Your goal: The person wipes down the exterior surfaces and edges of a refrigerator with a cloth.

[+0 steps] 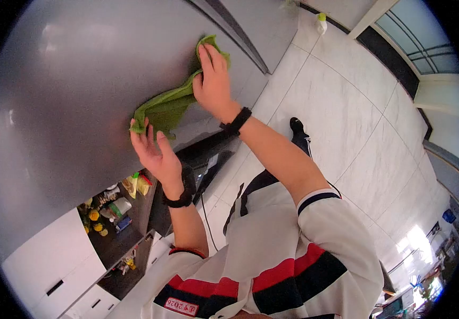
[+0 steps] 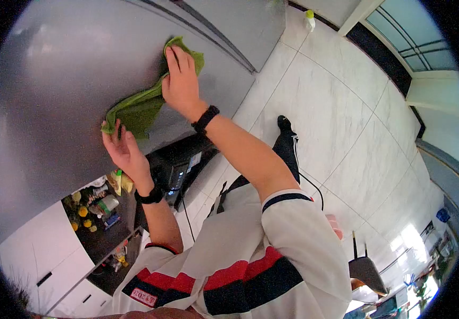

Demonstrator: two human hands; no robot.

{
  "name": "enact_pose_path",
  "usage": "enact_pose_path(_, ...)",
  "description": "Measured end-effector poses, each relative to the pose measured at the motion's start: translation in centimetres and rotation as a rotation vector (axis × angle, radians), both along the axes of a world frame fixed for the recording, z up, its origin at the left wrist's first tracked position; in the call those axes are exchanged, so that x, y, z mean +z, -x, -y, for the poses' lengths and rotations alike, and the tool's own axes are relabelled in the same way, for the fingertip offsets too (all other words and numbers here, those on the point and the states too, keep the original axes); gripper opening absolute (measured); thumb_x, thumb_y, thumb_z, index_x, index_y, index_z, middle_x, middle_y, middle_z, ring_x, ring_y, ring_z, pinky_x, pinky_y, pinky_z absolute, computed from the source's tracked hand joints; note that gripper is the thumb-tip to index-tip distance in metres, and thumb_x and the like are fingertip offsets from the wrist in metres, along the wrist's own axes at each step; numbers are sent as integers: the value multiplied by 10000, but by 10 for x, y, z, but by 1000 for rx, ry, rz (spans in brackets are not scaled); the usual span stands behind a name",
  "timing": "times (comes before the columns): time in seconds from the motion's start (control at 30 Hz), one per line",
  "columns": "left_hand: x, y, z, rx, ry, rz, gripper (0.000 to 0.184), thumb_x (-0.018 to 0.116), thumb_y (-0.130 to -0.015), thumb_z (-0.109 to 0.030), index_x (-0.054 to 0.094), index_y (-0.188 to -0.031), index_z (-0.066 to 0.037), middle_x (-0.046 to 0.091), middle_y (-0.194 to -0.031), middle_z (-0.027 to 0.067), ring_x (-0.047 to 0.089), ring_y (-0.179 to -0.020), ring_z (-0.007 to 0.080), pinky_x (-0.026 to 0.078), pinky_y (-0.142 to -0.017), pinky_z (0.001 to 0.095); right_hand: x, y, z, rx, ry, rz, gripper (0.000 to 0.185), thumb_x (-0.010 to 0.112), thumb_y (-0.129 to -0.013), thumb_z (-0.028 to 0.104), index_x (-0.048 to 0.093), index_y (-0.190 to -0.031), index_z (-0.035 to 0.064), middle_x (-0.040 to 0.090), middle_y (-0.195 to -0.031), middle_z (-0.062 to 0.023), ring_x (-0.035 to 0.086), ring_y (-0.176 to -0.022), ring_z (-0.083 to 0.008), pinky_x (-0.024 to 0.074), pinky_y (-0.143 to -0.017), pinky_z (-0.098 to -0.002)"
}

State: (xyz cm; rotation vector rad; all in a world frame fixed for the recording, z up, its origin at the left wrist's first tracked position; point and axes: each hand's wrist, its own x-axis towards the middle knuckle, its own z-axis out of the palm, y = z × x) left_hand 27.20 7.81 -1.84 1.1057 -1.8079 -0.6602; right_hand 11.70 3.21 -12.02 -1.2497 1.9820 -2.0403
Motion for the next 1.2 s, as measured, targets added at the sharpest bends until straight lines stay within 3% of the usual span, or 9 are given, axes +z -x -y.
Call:
enact_pose_path(0.3, 1, -51, -18, 49, 7, 52, 519, 493, -958, -44, 300, -1439, -16, 478, -1355, 175, 468, -1266, 269, 348, -1066, 386, 22, -74, -17, 50, 92, -45, 650, 558, -668, -24, 483, -1313, 12, 442, -1307, -160, 428, -1133, -401, 386, -978, -478)
enact_pose_path(0.5, 10, -99, -32, 138, 72, 25, 520, 491, -947, -38, 307, -1433, -9, 479, -1349, 182, 479, -1250, 267, 355, -1062, 387, 63, -140, -38, 248, 214, -87, 636, 553, -646, -23, 551, -1279, 50, 475, -1265, -118, 445, -1079, -355, 386, -958, -455)
enact_pose_path(0.67, 24, -112, -38, 186, 112, -54, 536, 498, -926, -18, 303, -1425, 8, 449, -1373, 193, 456, -1264, 272, 341, -1073, 395, 63, -176, -51, 434, 319, -269, 596, 616, -652, 14, 588, -1242, 88, 496, -1248, -59, 478, -1039, -291, 451, -896, -407)
enact_pose_path(0.9, 19, -118, -37, 153, 121, -38, 533, 498, -919, 5, 307, -1417, 11, 417, -1402, 186, 438, -1275, 269, 335, -1078, 397, 62, -141, -46, 284, 153, -276, 612, 618, -688, 53, 523, -1293, 74, 461, -1304, -136, 456, -1167, -360, 406, -975, -481)
enact_pose_path(0.97, 16, -116, -38, 183, 86, -26, 525, 500, -915, 11, 321, -1409, 12, 423, -1395, 178, 451, -1258, 263, 338, -1076, 394, 44, -129, -35, 171, 113, -239, 607, 610, -721, 91, 494, -1316, 74, 435, -1338, -152, 440, -1202, -381, 377, -1017, -508)
enact_pose_path(1.0, 14, -115, -38, 191, 66, -10, 517, 504, -913, 14, 336, -1402, 10, 430, -1388, 170, 457, -1249, 258, 343, -1073, 393, 30, -122, -32, 189, 59, -248, 647, 612, -747, 105, 418, -1358, 14, 373, -1400, -225, 395, -1265, -422, 346, -1051, -522)
enact_pose_path(1.1, 0, -113, -36, 201, -17, 24, 496, 516, -906, 21, 376, -1382, 3, 448, -1375, 149, 471, -1230, 246, 358, -1063, 392, -7, -112, -30, 148, -97, -158, 684, 603, -776, 117, 334, -1382, -53, 301, -1440, -287, 335, -1320, -450, 329, -1073, -509)
enact_pose_path(1.13, -8, -113, -34, 193, -61, 27, 491, 520, -904, 23, 388, -1376, 1, 451, -1376, 144, 473, -1229, 243, 363, -1060, 392, -21, -107, -31, 172, -171, -114, 746, 596, -814, 155, 231, -1418, -87, 230, -1468, -323, 288, -1349, -467, 314, -1092, -480)
enact_pose_path(1.2, -24, -110, -33, 183, -130, 49, 482, 525, -903, 24, 403, -1368, -3, 457, -1377, 136, 475, -1229, 241, 370, -1055, 390, -54, -101, -30, 174, -257, 41, 772, 592, -829, 183, 196, -1438, -78, 207, -1483, -319, 282, -1349, -475, 315, -1094, -467)
